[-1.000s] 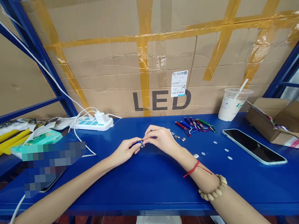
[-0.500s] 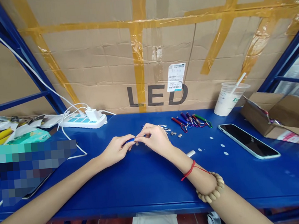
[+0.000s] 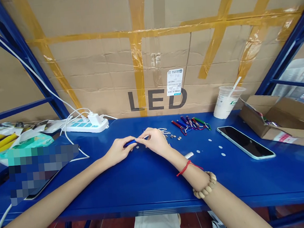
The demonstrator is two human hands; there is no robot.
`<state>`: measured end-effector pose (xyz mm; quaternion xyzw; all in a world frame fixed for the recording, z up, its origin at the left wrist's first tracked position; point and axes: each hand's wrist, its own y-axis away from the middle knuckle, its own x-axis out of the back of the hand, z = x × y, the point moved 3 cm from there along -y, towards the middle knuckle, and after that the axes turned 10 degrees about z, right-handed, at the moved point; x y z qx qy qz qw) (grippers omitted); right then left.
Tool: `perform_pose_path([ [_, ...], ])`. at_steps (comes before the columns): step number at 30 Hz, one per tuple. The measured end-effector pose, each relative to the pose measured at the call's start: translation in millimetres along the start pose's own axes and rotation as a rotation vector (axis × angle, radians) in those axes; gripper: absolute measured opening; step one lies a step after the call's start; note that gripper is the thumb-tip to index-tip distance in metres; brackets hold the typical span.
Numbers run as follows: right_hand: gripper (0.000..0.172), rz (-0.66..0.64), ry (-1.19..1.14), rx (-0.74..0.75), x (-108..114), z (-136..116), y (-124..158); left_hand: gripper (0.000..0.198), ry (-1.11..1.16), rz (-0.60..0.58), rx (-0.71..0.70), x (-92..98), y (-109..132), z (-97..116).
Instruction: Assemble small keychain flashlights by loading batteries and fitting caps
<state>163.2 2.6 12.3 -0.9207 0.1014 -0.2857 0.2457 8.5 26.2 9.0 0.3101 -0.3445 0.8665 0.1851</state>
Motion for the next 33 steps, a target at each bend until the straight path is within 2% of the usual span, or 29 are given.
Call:
perform_pose_path([
  [4, 0.034, 0.066, -0.065, -0.010, 9, -3, -6, 0.025, 0.005, 0.041, 0.056, 2.1, -1, 4],
  [7, 0.036, 0.208, -0.070, -0.052, 29, -1, -14, 0.023, -0.028, 0.081, 0.090, 3.2, -1, 9],
  [10, 0.036, 0.395, 0.103, -0.130, 54, 4, -19, 0.020, -0.064, 0.080, 0.081, 3.2, 0, 12],
  [12, 0.034, 0.465, 0.294, -0.161, 65, 7, -20, 0.020, -0.078, 0.073, 0.078, 3.0, 1, 12],
  [14, 0.029, 0.448, 0.413, -0.169, 70, 10, -21, 0.018, -0.068, 0.084, 0.087, 3.2, 0, 10],
  [16, 0.025, 0.363, 0.429, -0.180, 69, 13, -21, 0.018, -0.015, 0.119, 0.130, 3.9, -1, 8],
  [20, 0.021, 0.243, 0.429, -0.238, 62, 14, -19, 0.024, 0.208, 0.226, 0.290, 6.0, -5, -1],
  [25, 0.013, 0.174, 0.678, -0.256, 64, 12, -17, 0.030, 0.337, 0.325, 0.400, 8.7, -8, -12],
  [33, 0.016, 0.221, 0.816, -0.421, 91, 25, -18, 0.037, 0.471, 0.308, 0.496, 2.3, -7, -17],
])
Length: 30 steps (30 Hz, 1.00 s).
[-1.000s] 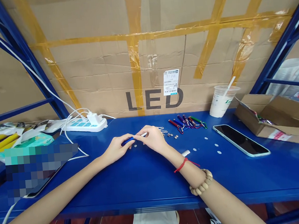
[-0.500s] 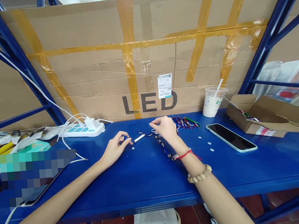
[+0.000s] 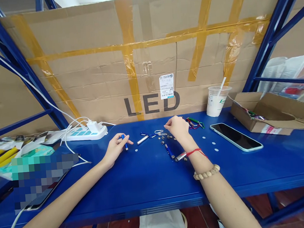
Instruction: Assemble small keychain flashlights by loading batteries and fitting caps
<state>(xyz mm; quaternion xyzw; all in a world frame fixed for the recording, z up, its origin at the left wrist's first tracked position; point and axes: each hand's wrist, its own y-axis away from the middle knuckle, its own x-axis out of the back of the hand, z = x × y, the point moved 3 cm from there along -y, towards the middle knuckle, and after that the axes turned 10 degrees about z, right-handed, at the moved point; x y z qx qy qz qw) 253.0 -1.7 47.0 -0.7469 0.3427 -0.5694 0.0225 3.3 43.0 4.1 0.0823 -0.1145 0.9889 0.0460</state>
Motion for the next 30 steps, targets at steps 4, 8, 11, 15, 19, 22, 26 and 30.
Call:
perform_pose_path([
  [4, 0.011, -0.062, 0.070, -0.002, -4, 1, 0, 0.036, -0.018, -0.015, 0.000, -2.4, 3, 1],
  [8, 0.010, -0.086, 0.101, -0.007, -2, -2, 2, 0.036, -0.037, -0.023, -0.010, -4.1, 5, 1],
  [11, 0.010, -0.123, 0.103, 0.002, -1, -4, 4, 0.035, -0.046, -0.008, -0.009, -4.4, 6, 1],
  [15, 0.012, -0.162, 0.081, 0.029, -5, -6, 5, 0.034, -0.065, 0.001, -0.005, -4.8, 6, 2],
  [19, 0.013, -0.161, 0.087, 0.034, -7, -7, 6, 0.034, -0.072, 0.000, -0.007, -4.8, 6, 3],
  [22, 0.017, -0.134, 0.053, 0.087, -5, -10, 7, 0.034, -0.079, 0.010, -0.006, -4.2, 5, 2],
  [26, 0.024, -0.241, -0.002, 0.169, -2, -15, 11, 0.034, -0.064, 0.007, -0.024, -3.9, 4, -1],
  [30, 0.017, -0.489, -0.043, 0.144, -7, -15, 16, 0.033, -0.064, -0.011, -0.045, -4.1, 2, -4],
])
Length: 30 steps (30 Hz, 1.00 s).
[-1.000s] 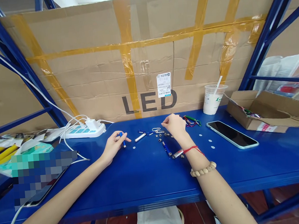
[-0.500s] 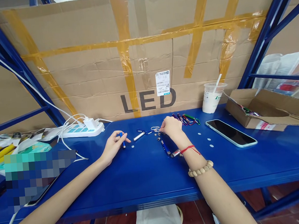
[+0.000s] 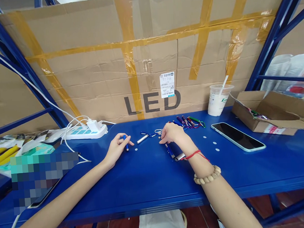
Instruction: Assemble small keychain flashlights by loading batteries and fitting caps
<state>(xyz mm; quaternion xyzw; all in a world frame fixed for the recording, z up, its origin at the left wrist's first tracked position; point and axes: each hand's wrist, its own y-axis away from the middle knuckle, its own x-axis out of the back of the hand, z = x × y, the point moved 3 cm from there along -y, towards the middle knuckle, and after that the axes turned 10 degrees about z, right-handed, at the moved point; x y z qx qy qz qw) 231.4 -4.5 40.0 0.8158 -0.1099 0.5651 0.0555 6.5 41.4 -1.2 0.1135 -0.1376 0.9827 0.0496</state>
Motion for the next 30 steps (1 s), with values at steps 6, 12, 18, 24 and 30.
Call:
perform_pose_path([
  [6, 0.014, 0.017, -0.029, -0.011, -5, 1, -4, 0.034, 0.016, -0.063, 0.009, -2.5, 1, 2],
  [12, 0.015, 0.116, -0.018, 0.050, -11, -3, -6, 0.035, 0.018, -0.048, 0.019, -1.6, 3, 4],
  [18, 0.016, 0.355, -0.178, 0.206, -11, -10, -10, 0.036, -0.043, -0.045, -0.046, -0.9, 2, 4],
  [24, 0.023, 0.519, -0.292, 0.383, -17, -24, -8, 0.023, -0.334, -0.064, -0.326, -4.4, 9, 14],
  [30, 0.024, 0.481, -0.455, 0.658, -33, -49, 1, 0.023, -0.478, -0.126, -0.467, -7.8, 16, 16],
])
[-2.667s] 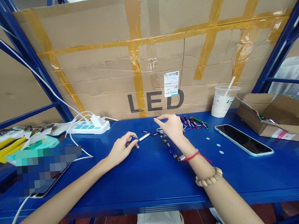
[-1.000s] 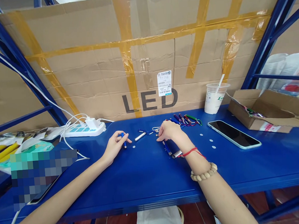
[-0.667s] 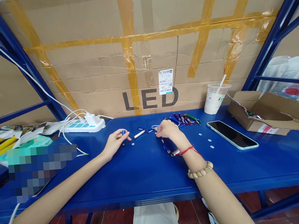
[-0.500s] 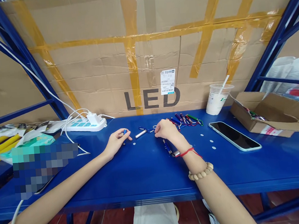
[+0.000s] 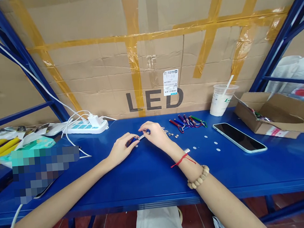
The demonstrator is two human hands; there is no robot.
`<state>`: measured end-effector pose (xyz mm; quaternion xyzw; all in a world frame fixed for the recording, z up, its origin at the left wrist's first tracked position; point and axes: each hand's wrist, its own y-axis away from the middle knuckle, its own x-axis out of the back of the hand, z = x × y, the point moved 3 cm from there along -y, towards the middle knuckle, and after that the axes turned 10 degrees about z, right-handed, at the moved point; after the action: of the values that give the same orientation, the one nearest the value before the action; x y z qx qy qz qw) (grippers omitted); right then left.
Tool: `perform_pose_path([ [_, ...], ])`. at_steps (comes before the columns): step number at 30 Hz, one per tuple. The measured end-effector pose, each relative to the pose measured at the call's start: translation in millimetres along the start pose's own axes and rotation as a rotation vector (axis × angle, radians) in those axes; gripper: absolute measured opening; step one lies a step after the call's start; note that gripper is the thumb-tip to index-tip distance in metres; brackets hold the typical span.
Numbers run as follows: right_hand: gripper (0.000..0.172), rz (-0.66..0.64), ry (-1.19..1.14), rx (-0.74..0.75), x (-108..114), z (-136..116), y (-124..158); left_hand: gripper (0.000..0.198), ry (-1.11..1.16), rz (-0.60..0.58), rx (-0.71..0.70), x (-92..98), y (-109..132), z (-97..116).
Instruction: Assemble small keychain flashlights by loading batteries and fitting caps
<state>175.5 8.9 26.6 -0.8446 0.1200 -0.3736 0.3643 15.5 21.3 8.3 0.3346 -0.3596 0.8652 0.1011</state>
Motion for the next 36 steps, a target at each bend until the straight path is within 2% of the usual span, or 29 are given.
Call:
perform_pose_path([
  [6, 0.020, 0.010, 0.033, 0.006, -2, 3, -1, 0.027, -0.042, 0.029, 0.017, 2.5, -2, -2],
  [15, 0.025, 0.068, 0.091, -0.110, -1, 8, 0, 0.027, 0.028, -0.033, 0.052, 1.8, -1, 1],
  [19, 0.023, 0.094, -0.031, -0.180, 0, 0, 0, 0.026, 0.064, -0.015, 0.076, 3.8, -1, 3],
  [23, 0.024, 0.027, -0.284, -0.262, -2, -8, 0, 0.026, 0.061, -0.032, 0.100, 2.8, -1, 0],
  [26, 0.022, 0.025, -0.399, -0.283, -2, -10, 1, 0.023, 0.106, -0.033, 0.115, 1.8, 0, -1],
  [32, 0.016, 0.045, -0.384, -0.201, 0, -16, 0, 0.023, 0.259, -0.017, 0.036, 3.5, 5, 6],
  [36, 0.018, -0.028, -0.410, -0.237, -3, -12, 3, 0.020, 0.145, 0.019, -0.031, 3.0, 9, 5],
])
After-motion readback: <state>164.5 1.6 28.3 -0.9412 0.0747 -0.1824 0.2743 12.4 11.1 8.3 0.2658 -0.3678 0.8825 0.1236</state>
